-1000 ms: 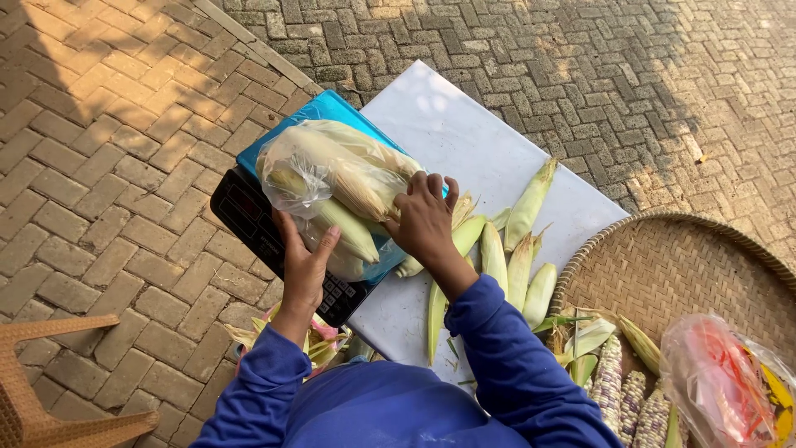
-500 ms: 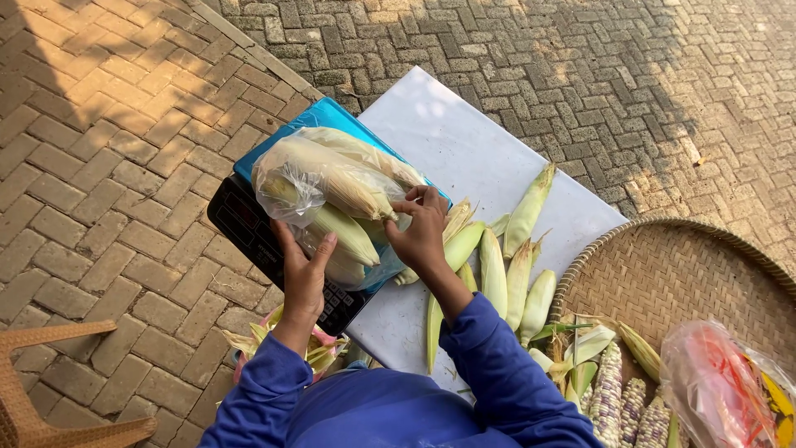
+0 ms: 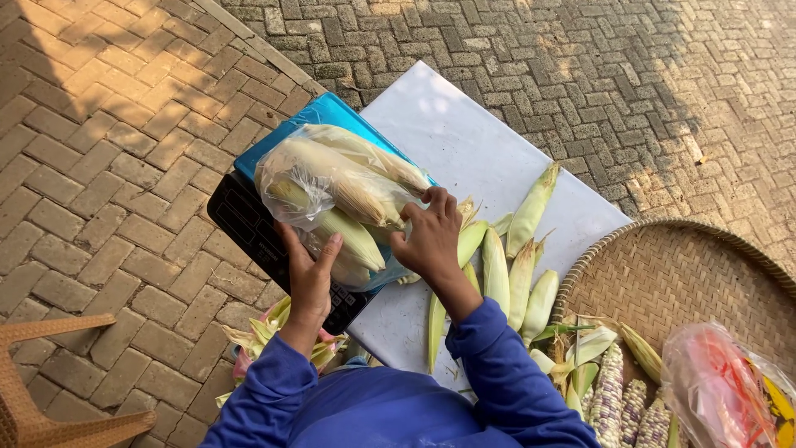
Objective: Husking corn, trimming the ends with a small knife, weighing them on a digital scale, and putting them into plastic bags.
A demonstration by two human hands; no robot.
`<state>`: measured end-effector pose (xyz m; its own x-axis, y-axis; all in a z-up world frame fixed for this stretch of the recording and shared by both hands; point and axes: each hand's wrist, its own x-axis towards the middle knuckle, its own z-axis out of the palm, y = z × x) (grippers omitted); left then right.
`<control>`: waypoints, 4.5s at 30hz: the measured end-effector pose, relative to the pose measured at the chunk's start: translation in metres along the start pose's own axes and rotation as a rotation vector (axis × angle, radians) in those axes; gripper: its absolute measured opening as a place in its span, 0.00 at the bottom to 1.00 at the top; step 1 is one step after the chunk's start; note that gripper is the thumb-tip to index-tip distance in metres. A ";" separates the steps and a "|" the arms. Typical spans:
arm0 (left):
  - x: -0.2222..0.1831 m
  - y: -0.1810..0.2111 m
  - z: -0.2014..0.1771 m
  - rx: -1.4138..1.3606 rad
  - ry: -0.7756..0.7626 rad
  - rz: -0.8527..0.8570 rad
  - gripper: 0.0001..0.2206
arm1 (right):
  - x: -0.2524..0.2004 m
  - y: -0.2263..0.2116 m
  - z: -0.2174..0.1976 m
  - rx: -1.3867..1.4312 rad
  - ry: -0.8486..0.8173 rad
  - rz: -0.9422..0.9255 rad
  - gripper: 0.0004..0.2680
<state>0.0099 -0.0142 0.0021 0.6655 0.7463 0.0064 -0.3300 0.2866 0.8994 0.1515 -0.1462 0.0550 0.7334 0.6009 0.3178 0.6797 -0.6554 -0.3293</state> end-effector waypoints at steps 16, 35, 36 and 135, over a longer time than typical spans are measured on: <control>0.007 -0.001 -0.004 -0.018 -0.001 0.014 0.44 | 0.031 -0.011 0.001 0.464 0.076 -0.204 0.09; 0.013 0.010 -0.001 -0.198 0.061 0.075 0.40 | -0.049 -0.044 -0.038 0.627 0.009 -0.401 0.11; 0.015 0.000 -0.004 -0.198 0.061 0.073 0.40 | -0.050 -0.035 -0.031 0.627 0.008 -0.399 0.11; -0.045 0.081 -0.013 -0.313 -0.514 -0.360 0.31 | -0.120 0.130 -0.084 1.471 0.302 0.304 0.13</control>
<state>-0.0554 -0.0167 0.0693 0.9765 0.2154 0.0070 -0.1550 0.6797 0.7169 0.1513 -0.3418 0.0484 0.9367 0.2998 0.1811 0.0504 0.3963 -0.9167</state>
